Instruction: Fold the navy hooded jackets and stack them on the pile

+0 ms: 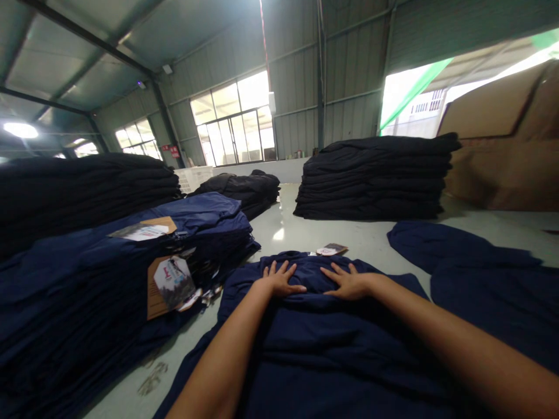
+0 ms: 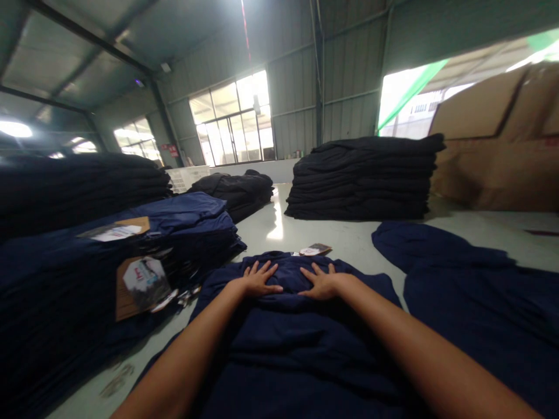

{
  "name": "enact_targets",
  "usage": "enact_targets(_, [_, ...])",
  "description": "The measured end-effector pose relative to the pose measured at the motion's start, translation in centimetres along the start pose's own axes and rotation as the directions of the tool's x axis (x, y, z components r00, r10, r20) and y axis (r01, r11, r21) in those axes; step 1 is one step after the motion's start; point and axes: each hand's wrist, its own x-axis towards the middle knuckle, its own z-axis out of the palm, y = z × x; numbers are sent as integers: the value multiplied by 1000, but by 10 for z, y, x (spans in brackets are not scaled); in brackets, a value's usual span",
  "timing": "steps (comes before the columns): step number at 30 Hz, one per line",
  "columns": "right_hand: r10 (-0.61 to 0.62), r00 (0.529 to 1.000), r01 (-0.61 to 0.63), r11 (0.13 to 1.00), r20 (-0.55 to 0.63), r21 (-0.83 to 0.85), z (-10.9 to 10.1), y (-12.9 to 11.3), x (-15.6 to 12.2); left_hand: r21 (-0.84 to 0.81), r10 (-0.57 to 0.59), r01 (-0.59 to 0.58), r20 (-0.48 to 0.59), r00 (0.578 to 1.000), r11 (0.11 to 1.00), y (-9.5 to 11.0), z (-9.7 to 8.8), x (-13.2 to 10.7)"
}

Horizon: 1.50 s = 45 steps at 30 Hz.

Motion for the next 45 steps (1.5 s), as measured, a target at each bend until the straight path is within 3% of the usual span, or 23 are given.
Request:
enact_targets(3, [34,994,-37,999,-107,-26,3,-9,-36,12,-95,95,19,995,995,12,-12,-32])
enact_targets(5, [39,980,-55,996,-197,-75,19,-10,-65,46,-167,168,-24,986,985,15,-8,-62])
enact_targets(9, [99,967,-133,982,-233,-134,72,6,-110,95,-271,280,-90,958,955,3,28,-122])
enact_targets(12, [108,958,-142,984,-266,-110,102,25,-117,75,-292,311,-197,936,947,-15,60,-141])
enact_targets(16, [42,945,-68,995,-325,-70,107,49,-92,43,-231,259,-331,915,965,-31,75,-120])
enact_targets(19, [30,939,-49,998,-341,-48,92,62,-67,21,-200,224,-375,905,974,-31,65,-90])
enact_targets(22, [56,943,-69,997,-327,-29,77,65,-57,-4,-191,200,-324,927,980,-25,47,-73])
enact_targets(27, [50,947,-74,995,-318,-65,79,52,-87,16,-190,198,-214,958,980,-11,38,-87])
enact_targets(30, [5,943,-30,997,-332,-71,95,54,-110,30,-128,137,-201,971,990,-10,51,-102])
enact_targets(34, [41,962,-41,999,-269,3,107,71,-125,25,-99,107,-222,970,994,-19,67,-110])
enact_targets(37, [41,980,-37,999,-193,22,94,78,-124,17,-72,76,-152,986,997,-21,59,-112])
enact_targets(39, [-18,979,23,1000,-202,19,75,76,-115,32,-62,69,-189,980,997,-17,44,-109])
enact_targets(42, [-132,905,129,991,-405,-36,44,69,-84,44,-45,68,-395,917,997,-7,17,-91])
enact_targets(45, [-126,819,108,992,-560,-65,21,62,-39,0,-10,12,-502,865,1000,-4,-3,-58])
